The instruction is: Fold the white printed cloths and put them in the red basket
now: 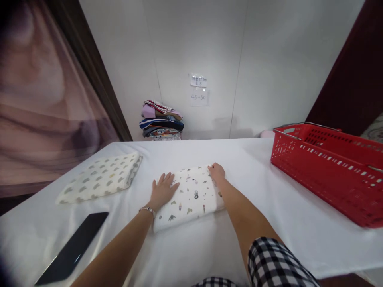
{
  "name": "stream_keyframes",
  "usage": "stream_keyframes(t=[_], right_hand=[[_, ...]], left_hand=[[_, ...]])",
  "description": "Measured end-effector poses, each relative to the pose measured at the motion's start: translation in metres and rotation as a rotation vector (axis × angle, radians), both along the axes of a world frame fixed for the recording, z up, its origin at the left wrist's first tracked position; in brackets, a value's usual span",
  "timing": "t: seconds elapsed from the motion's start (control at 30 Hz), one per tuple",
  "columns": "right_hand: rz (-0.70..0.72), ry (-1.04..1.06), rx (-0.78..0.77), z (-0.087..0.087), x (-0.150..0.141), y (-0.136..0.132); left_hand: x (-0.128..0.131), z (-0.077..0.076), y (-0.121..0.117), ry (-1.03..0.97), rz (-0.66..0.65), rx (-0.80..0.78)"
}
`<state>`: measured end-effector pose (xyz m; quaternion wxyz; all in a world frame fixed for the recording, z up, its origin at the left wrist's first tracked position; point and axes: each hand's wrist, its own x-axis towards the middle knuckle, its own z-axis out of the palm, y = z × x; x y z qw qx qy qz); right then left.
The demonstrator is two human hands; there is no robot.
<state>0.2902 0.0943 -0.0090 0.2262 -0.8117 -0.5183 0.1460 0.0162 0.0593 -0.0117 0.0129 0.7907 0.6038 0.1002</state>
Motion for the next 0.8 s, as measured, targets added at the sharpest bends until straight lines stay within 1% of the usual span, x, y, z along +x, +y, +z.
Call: stream_keyframes(t=[0.1, 0.17, 0.23, 0.3, 0.33, 0.37, 0.4, 0.47, 0.5, 0.67, 0.8], right_hand=[[0.055, -0.069, -0.005, 0.008, -0.003, -0.003], [0.111, -0.124, 0.041, 0.015, -0.013, -0.005], [0.257, -0.203, 0.130, 0.019, -0.030, -0.009], [0.498, -0.281, 0.172, 0.017, -0.050, -0.014], [0.598, -0.290, 0.136, 0.015, -0.060, -0.015], [0.666, -0.289, 0.085, 0.012, -0.068, -0.017], [0.695, -0.274, 0.025, 0.010, -0.074, -0.018], [0.691, -0.241, -0.065, 0.009, -0.079, -0.021], [0.678, -0.230, -0.082, 0.009, -0.079, -0.024], [0.666, -0.249, -0.027, 0.007, -0.057, -0.054], [0.620, -0.245, -0.091, 0.005, -0.043, -0.070]], left_hand=[[0.001, 0.000, 0.000, -0.012, 0.003, -0.018], [0.001, 0.000, 0.000, -0.022, 0.005, -0.033], [0.001, 0.000, 0.001, -0.033, 0.008, -0.042], [0.002, 0.000, 0.001, -0.041, 0.010, -0.044], [0.002, 0.000, 0.001, -0.043, 0.011, -0.043], [0.002, 0.000, 0.001, -0.045, 0.012, -0.042], [0.002, 0.000, 0.001, -0.045, 0.012, -0.040], [0.002, 0.001, 0.000, -0.043, 0.011, -0.038], [0.001, 0.001, 0.000, -0.042, 0.011, -0.039], [0.002, 0.002, 0.000, -0.050, 0.012, -0.053], [0.003, 0.001, 0.001, -0.057, 0.021, -0.074]])
